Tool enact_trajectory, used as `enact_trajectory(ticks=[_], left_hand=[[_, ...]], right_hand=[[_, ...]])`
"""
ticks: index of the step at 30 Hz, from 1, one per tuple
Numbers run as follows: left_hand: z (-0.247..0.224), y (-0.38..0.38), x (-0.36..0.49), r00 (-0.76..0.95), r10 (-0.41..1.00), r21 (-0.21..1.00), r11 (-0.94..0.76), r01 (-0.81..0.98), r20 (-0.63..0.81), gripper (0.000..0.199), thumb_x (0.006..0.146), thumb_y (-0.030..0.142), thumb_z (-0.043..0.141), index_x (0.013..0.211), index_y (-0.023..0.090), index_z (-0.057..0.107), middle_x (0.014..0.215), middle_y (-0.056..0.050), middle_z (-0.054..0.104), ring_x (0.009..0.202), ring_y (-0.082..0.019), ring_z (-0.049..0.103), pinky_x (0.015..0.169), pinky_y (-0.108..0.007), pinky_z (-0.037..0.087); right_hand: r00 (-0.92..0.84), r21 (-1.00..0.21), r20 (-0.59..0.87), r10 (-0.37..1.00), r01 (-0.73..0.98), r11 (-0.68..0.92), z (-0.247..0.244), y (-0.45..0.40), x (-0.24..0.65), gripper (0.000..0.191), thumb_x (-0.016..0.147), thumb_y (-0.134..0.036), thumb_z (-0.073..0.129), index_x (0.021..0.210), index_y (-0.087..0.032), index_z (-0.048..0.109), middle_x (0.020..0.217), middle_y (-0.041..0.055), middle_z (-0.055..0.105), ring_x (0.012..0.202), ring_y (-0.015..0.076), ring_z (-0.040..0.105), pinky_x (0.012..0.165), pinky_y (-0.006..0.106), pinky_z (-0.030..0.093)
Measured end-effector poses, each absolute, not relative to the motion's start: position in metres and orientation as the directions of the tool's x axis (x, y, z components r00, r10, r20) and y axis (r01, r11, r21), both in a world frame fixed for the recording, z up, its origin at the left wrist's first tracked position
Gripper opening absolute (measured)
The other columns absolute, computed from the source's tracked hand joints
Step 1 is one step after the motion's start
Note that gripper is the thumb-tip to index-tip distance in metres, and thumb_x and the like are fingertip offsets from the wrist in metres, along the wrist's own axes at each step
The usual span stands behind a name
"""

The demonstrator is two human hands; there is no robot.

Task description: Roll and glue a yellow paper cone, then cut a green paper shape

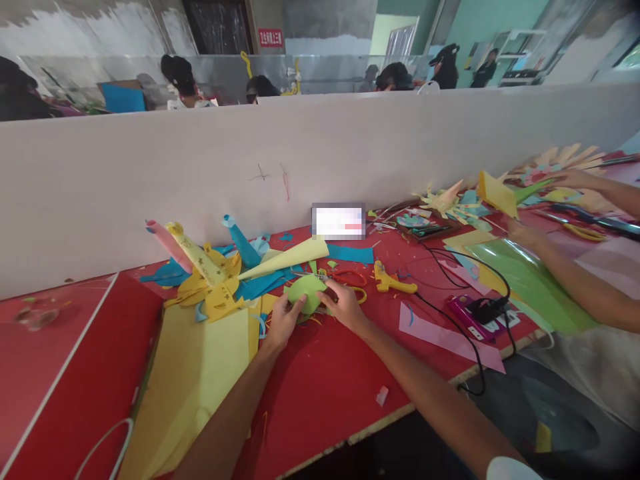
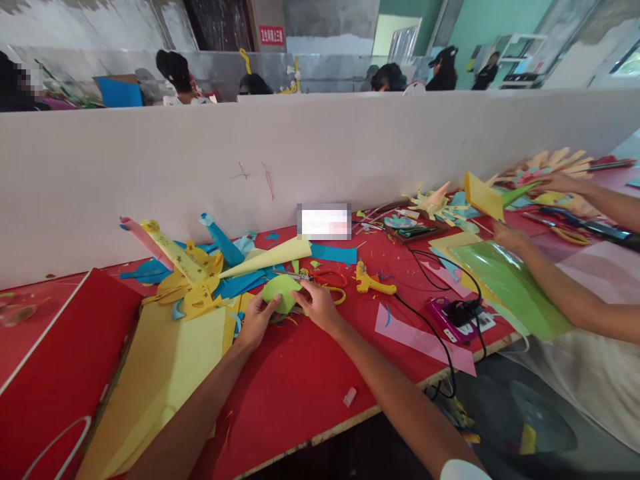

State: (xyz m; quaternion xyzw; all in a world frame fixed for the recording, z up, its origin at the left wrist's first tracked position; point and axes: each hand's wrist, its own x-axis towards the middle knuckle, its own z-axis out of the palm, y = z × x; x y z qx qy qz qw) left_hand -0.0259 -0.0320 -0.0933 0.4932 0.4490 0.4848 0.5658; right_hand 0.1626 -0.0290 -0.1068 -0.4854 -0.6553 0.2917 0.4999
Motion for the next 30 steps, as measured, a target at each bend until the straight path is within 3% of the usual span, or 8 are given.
enact_trajectory(ticks=[3, 5, 11, 15, 20, 24, 28, 30], left_hand=[[-0.096, -0.031, -0.027, 0.08, 0.997, 0.997, 0.014, -0.082, -0.008, 0.058, 0.069, 0.067, 0.087, 0.09, 0.016, 0.07, 0.065, 0.002, 0.059, 0.052, -0.012, 0.048, 0.048, -0.026, 0.04], [-0.098, -0.031, -0.027, 0.066, 0.998, 0.998, 0.003, -0.063, 0.002, 0.055, 0.069, 0.062, 0.089, 0.094, 0.016, 0.073, 0.066, 0.0, 0.063, 0.057, -0.015, 0.054, 0.053, -0.028, 0.045], [-0.102, -0.03, -0.029, 0.045, 0.998, 0.991, 0.039, -0.128, -0.034, 0.054, 0.064, 0.053, 0.095, 0.1, 0.015, 0.079, 0.096, -0.009, 0.08, 0.079, -0.023, 0.069, 0.073, -0.033, 0.057], [-0.108, -0.029, -0.031, 0.026, 0.999, 0.988, 0.04, -0.152, -0.036, 0.058, 0.067, 0.061, 0.092, 0.099, 0.015, 0.077, 0.083, -0.004, 0.073, 0.068, -0.016, 0.061, 0.06, -0.027, 0.051], [-0.116, -0.027, -0.033, -0.006, 0.998, 0.965, 0.055, -0.256, -0.058, 0.063, 0.078, 0.078, 0.076, 0.078, 0.017, 0.061, 0.062, 0.006, 0.045, 0.051, -0.008, 0.037, 0.044, -0.021, 0.031], [-0.117, -0.024, -0.034, -0.064, 0.997, 0.95, 0.024, -0.312, -0.046, 0.061, 0.076, 0.077, 0.078, 0.082, 0.019, 0.061, 0.067, 0.004, 0.05, 0.054, -0.009, 0.042, 0.046, -0.023, 0.038], [-0.118, -0.018, -0.039, -0.238, 0.971, 0.967, -0.059, -0.246, -0.001, 0.063, 0.077, 0.081, 0.074, 0.081, 0.02, 0.061, 0.069, 0.003, 0.05, 0.056, -0.012, 0.043, 0.047, -0.025, 0.04], [-0.118, -0.016, -0.044, -0.307, 0.949, 0.981, -0.124, -0.147, 0.074, 0.062, 0.083, 0.083, 0.066, 0.08, 0.021, 0.059, 0.068, 0.003, 0.047, 0.057, -0.012, 0.041, 0.048, -0.025, 0.038]], right_hand=[[-0.074, -0.839, 0.396, 0.915, 0.377, 0.394, -0.11, -0.026, 0.169, 0.04, 0.096, -0.054, 0.066, 0.121, -0.024, 0.068, 0.107, 0.0111, 0.076, 0.084, 0.0255, 0.069, 0.08, 0.037, 0.054], [-0.094, -0.824, 0.411, 0.907, 0.387, 0.413, -0.111, -0.025, 0.172, 0.041, 0.097, -0.054, 0.063, 0.125, -0.024, 0.066, 0.117, 0.013, 0.075, 0.094, 0.0268, 0.07, 0.086, 0.038, 0.055], [-0.074, -0.775, 0.449, 0.891, 0.464, 0.429, -0.112, -0.028, 0.17, 0.042, 0.099, -0.062, 0.055, 0.08, -0.025, 0.058, 0.075, 0.0057, 0.064, 0.072, 0.0235, 0.06, 0.075, 0.035, 0.049], [-0.067, -0.763, 0.474, 0.878, 0.466, 0.448, -0.112, -0.031, 0.166, 0.046, 0.102, -0.061, 0.054, 0.073, -0.025, 0.052, 0.066, 0.0021, 0.056, 0.065, 0.0201, 0.055, 0.067, 0.03, 0.043], [-0.031, -0.731, 0.536, 0.844, 0.484, 0.482, -0.112, -0.033, 0.167, 0.051, 0.107, -0.057, 0.047, 0.069, -0.023, 0.051, 0.063, 0.0025, 0.057, 0.061, 0.0176, 0.054, 0.061, 0.029, 0.04], [0.007, -0.721, 0.593, 0.805, 0.451, 0.526, -0.112, -0.034, 0.17, 0.049, 0.107, -0.052, 0.051, 0.068, -0.023, 0.058, 0.067, 0.0045, 0.061, 0.064, 0.0191, 0.057, 0.063, 0.031, 0.045], [-0.102, -0.787, 0.548, 0.83, 0.273, 0.553, -0.115, -0.036, 0.174, 0.029, 0.106, -0.038, 0.052, 0.098, -0.023, 0.075, 0.08, 0.0056, 0.072, 0.066, 0.0196, 0.063, 0.063, 0.031, 0.048], [-0.154, -0.793, 0.552, 0.82, 0.207, 0.573, -0.116, -0.036, 0.175, 0.028, 0.103, -0.031, 0.052, 0.092, -0.023, 0.075, 0.083, 0.0064, 0.073, 0.073, 0.021, 0.067, 0.068, 0.033, 0.051]])
